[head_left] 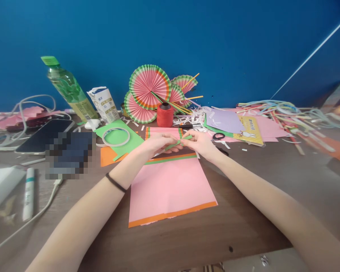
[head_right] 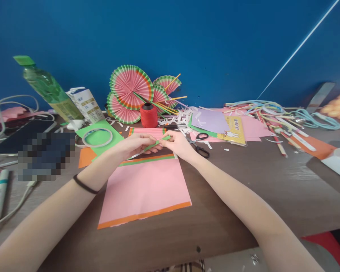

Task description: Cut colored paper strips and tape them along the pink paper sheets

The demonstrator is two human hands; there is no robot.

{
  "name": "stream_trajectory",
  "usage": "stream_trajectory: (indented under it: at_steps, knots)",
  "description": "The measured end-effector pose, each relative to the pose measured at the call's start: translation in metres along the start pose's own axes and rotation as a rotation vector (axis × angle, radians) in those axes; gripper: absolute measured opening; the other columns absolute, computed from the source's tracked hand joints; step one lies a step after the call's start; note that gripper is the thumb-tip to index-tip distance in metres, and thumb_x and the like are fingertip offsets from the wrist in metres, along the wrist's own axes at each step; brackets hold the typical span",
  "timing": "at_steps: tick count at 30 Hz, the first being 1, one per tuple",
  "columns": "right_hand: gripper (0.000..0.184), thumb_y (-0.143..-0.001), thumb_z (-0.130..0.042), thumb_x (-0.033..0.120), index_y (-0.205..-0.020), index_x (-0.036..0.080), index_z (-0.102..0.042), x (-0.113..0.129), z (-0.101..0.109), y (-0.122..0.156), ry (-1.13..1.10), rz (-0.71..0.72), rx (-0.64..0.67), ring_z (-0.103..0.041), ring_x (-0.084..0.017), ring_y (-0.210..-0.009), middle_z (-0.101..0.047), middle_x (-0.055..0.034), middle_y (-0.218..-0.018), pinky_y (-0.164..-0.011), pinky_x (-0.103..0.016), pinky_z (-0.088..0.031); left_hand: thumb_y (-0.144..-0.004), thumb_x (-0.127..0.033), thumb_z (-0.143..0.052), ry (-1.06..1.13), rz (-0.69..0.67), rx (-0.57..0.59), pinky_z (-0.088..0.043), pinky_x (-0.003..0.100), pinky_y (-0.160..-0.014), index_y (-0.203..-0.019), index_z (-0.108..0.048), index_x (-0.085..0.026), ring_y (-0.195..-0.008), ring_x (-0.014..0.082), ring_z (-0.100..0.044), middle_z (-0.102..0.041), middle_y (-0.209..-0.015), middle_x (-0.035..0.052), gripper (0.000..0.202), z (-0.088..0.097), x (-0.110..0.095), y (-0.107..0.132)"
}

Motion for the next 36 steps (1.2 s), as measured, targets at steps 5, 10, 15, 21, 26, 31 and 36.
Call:
stream_trajectory:
  at_steps: [5, 10, 15, 21, 26, 31, 36]
  knots:
    - [0.028, -0.066, -0.063, 0.041, -0.07, 0.015, -0.053, 0.0001, 0.0001, 0.0001, -0.006, -0.005, 0.002, -0.034, -0.006, -0.04, -0.041, 0.0071, -0.044, -0.043, -0.021, -0.023, -0.068, -0.024, -0.064, 0.0, 0.008, -0.007, -0.045, 0.021, -0.064, -0.072, -0.067, -0.014, -0.07, 0.0118, -0.063, -0.071, -0.079, 0.0067, 0.012, 0.0006, 0.0005, 0.0001]
    - [0.029, -0.067, -0.062, 0.043, -0.071, 0.015, -0.053, -0.0018, 0.0011, 0.0, 0.008, -0.004, 0.006, -0.031, -0.005, -0.04, -0.039, 0.008, -0.043, -0.043, -0.021, -0.021, -0.067, -0.025, -0.065, 0.004, 0.003, 0.0, -0.045, 0.022, -0.065, -0.072, -0.067, -0.014, -0.07, 0.0125, -0.063, -0.071, -0.077, 0.0068, 0.012, 0.0009, 0.0013, -0.0015]
    - [0.032, -0.066, -0.063, 0.045, -0.071, 0.015, -0.053, -0.0045, 0.0, -0.0009, -0.003, -0.027, 0.028, -0.026, -0.004, -0.039, -0.035, 0.0092, -0.042, -0.043, -0.021, -0.017, -0.066, -0.025, -0.066, -0.002, 0.008, -0.003, -0.046, 0.022, -0.065, -0.073, -0.067, -0.013, -0.07, 0.013, -0.064, -0.071, -0.08, 0.0078, 0.013, 0.0011, 0.0016, -0.0017]
    - [0.033, -0.066, -0.063, 0.046, -0.073, 0.015, -0.053, -0.0081, -0.0005, -0.0011, -0.01, -0.037, 0.031, -0.023, -0.004, -0.04, -0.034, 0.0094, -0.042, -0.043, -0.021, -0.015, -0.067, -0.025, -0.065, -0.006, 0.005, 0.006, -0.046, 0.022, -0.065, -0.075, -0.067, -0.013, -0.07, 0.0124, -0.064, -0.071, -0.081, 0.0077, 0.014, 0.0009, 0.0024, -0.0015]
    - [0.031, -0.067, -0.062, 0.045, -0.071, 0.016, -0.052, -0.0084, -0.0003, -0.001, -0.009, -0.024, 0.017, -0.025, -0.004, -0.04, -0.036, 0.009, -0.042, -0.044, -0.022, -0.017, -0.065, -0.027, -0.067, -0.005, -0.01, 0.0, -0.048, 0.023, -0.067, -0.074, -0.067, -0.013, -0.07, 0.0132, -0.064, -0.071, -0.082, 0.0083, 0.017, 0.0019, 0.0031, -0.0036]
    - [0.028, -0.069, -0.061, 0.042, -0.069, 0.017, -0.048, -0.0052, -0.0016, 0.0019, -0.005, -0.036, 0.01, -0.027, -0.004, -0.039, -0.038, 0.0086, -0.044, -0.043, -0.022, -0.017, -0.062, -0.028, -0.069, -0.015, -0.031, -0.052, -0.048, 0.023, -0.065, -0.07, -0.065, -0.013, -0.068, 0.013, -0.064, -0.071, -0.077, 0.0072, 0.017, 0.0028, 0.0024, -0.0044]
    - [0.026, -0.07, -0.061, 0.04, -0.072, 0.017, -0.049, -0.0033, -0.0046, 0.0034, -0.03, -0.047, 0.026, -0.028, -0.005, -0.039, -0.038, 0.0083, -0.044, -0.043, -0.021, -0.018, -0.062, -0.027, -0.066, -0.068, -0.031, -0.128, -0.046, 0.022, -0.063, -0.07, -0.063, -0.014, -0.068, 0.0124, -0.063, -0.07, -0.076, 0.0061, 0.015, 0.0059, 0.0032, -0.0043]
Point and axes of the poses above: each hand's wrist, its own y-axis away from the middle knuckle, its own z-axis out of the back of the hand, x = y × z, the point moved 8 cm from there along -y, towards the middle knuckle
